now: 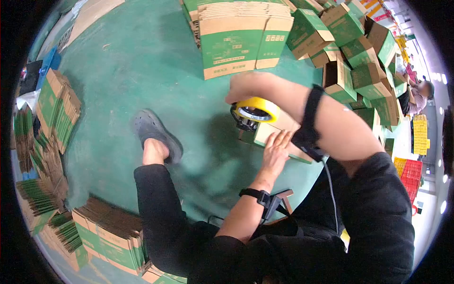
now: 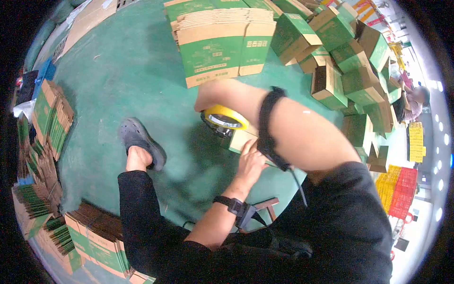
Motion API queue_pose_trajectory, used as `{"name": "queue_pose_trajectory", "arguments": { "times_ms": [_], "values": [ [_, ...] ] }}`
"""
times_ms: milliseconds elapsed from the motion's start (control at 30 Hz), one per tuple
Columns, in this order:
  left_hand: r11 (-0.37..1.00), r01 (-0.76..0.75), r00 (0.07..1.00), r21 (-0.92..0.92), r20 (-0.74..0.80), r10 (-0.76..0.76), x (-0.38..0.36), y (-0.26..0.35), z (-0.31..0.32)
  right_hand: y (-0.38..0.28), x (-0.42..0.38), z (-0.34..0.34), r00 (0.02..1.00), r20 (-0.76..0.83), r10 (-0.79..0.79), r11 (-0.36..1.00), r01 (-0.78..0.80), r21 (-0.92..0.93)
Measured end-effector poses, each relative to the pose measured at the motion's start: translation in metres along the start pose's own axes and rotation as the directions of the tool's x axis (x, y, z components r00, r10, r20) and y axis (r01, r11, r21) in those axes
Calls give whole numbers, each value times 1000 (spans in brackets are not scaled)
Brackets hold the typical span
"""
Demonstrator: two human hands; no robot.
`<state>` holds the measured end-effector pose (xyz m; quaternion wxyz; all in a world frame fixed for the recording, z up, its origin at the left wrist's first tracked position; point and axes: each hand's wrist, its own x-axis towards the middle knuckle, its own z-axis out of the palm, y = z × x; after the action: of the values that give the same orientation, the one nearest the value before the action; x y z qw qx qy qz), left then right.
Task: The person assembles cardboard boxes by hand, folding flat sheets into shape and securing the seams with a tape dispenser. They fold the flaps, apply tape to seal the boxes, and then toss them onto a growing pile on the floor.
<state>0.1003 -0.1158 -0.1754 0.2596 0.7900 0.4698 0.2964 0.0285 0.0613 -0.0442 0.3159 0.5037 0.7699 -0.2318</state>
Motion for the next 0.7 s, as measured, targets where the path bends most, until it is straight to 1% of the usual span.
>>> {"name": "queue_pose_trajectory", "arguments": {
  "times_ms": [33, 67, 100, 133, 167, 200, 233, 300, 333, 367, 400, 433, 500, 533, 567, 600, 633, 667, 700],
  "values": [
    [1000, -23, 999, 21, -40, 24, 0, 1, -5, 17, -15, -5, 1000, 10, -21, 998, 21, 59],
    [999, -37, 997, 31, -72, 39, -1, 0, 2, 40, -35, -6, 985, -14, -171, 973, 171, 156],
    [999, -36, 998, 25, -52, 37, -2, 1, -4, 69, -57, -1, 948, -51, -314, 915, 317, 251],
    [997, -47, 997, 53, -63, 50, -1, 1, -2, 95, -87, 12, 927, -180, -329, 842, 374, 388],
    [995, -58, 995, 86, -72, 64, -2, 1, 2, 131, -103, 40, 894, -288, -345, 740, 447, 502],
    [988, -79, 988, 130, -124, 96, -4, 1, 5, 162, -126, 67, 881, -355, -312, 722, 463, 514],
    [986, -94, 991, 140, -81, 106, -9, -5, 13, 181, -156, 85, 905, -337, -259, 733, 411, 542],
    [957, -160, 978, 243, -94, 187, -6, 1, -2, 231, -184, 147, 913, -390, -122, 629, 375, 681],
    [954, -207, 965, 217, -114, 235, -4, 3, -7, 240, -200, 157, 949, -298, -102, 640, 292, 711],
    [946, -221, 965, 238, -83, 247, -6, 2, -8, 250, -212, 163, 975, -210, -77, 646, 209, 734],
    [965, -171, 976, 199, -99, 194, -13, 2, -7, 262, -210, 181, 932, -345, -110, 592, 340, 731],
    [980, -121, 985, 158, -107, 139, -15, 5, -10, 266, -211, 187, 929, -358, -96, 557, 348, 754],
    [968, 54, 990, 244, -143, -20, 2, 8, -24, 272, -205, 189, 906, -394, -154, 554, 409, 725],
    [896, 193, 967, 400, -233, -104, 30, 15, -29, 277, -198, 203, 832, -523, -188, 568, 526, 633],
    [783, 330, 926, 528, -340, -162, 61, 19, -28, 279, -200, 202, 876, -452, -169, 523, 468, 712],
    [783, 307, 938, 541, -312, -153, 73, 14, -20, 288, -204, 207, 868, -464, -179, 503, 486, 715],
    [707, 469, 883, 530, -283, -374, 83, 6, -14, 297, -209, 213, 861, -475, -183, 486, 499, 717],
    [596, 613, 777, 518, -261, -572, 95, -1, -6, 316, -220, 216, 888, -429, -167, 492, 452, 744],
    [607, 593, 791, 529, -243, -561, 100, -3, -4, 337, -231, 227, 912, -381, -153, 491, 405, 771]
  ]
}}
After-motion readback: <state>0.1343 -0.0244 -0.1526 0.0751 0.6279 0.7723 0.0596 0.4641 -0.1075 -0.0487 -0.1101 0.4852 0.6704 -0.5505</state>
